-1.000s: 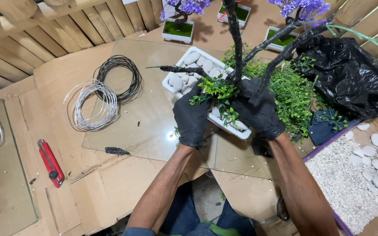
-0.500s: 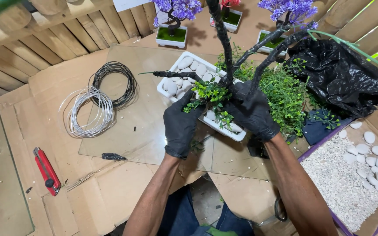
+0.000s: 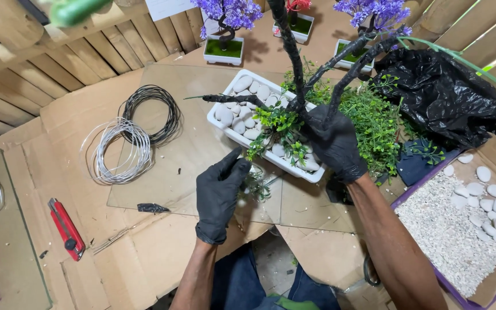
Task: The person arranges small green artificial plants into a white rectangular planter filled with white stones. They use their gloved hands to position the foliage around a dark, twisted branch structure within the container.
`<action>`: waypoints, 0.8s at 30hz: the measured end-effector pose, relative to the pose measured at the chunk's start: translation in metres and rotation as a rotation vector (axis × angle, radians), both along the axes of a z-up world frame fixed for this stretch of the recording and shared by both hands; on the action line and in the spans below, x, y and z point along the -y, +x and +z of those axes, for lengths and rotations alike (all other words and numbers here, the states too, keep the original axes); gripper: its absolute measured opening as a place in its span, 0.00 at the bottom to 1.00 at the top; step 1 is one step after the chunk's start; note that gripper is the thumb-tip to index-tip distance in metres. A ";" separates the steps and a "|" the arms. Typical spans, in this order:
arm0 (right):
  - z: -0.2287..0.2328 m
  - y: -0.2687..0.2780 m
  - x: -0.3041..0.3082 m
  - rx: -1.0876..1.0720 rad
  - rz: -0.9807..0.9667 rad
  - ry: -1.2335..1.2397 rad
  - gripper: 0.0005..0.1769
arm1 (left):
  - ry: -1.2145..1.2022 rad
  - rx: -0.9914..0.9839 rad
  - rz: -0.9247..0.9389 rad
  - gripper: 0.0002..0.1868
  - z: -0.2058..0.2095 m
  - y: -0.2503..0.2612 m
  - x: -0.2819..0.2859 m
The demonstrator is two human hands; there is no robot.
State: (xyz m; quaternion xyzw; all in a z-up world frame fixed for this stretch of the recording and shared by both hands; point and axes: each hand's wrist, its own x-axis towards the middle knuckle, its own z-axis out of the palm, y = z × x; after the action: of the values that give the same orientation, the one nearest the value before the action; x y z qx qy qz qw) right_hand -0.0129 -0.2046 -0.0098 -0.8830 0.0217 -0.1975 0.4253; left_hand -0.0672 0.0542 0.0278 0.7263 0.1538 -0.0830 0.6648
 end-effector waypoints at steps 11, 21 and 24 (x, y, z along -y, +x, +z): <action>0.015 -0.006 -0.003 0.004 -0.063 0.096 0.06 | 0.031 0.025 -0.120 0.26 0.001 -0.015 -0.002; 0.035 -0.017 -0.005 0.306 0.247 0.255 0.02 | -0.177 0.140 -0.348 0.27 0.058 -0.071 -0.010; 0.017 -0.010 0.004 0.327 0.214 0.228 0.01 | -0.511 0.465 -0.672 0.11 0.074 -0.133 -0.030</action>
State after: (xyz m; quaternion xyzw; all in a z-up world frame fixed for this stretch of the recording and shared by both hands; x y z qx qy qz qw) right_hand -0.0225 -0.2082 0.0077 -0.7829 -0.1190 -0.2878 0.5386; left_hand -0.2006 0.0839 0.1016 0.5485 -0.2675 -0.1639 0.7750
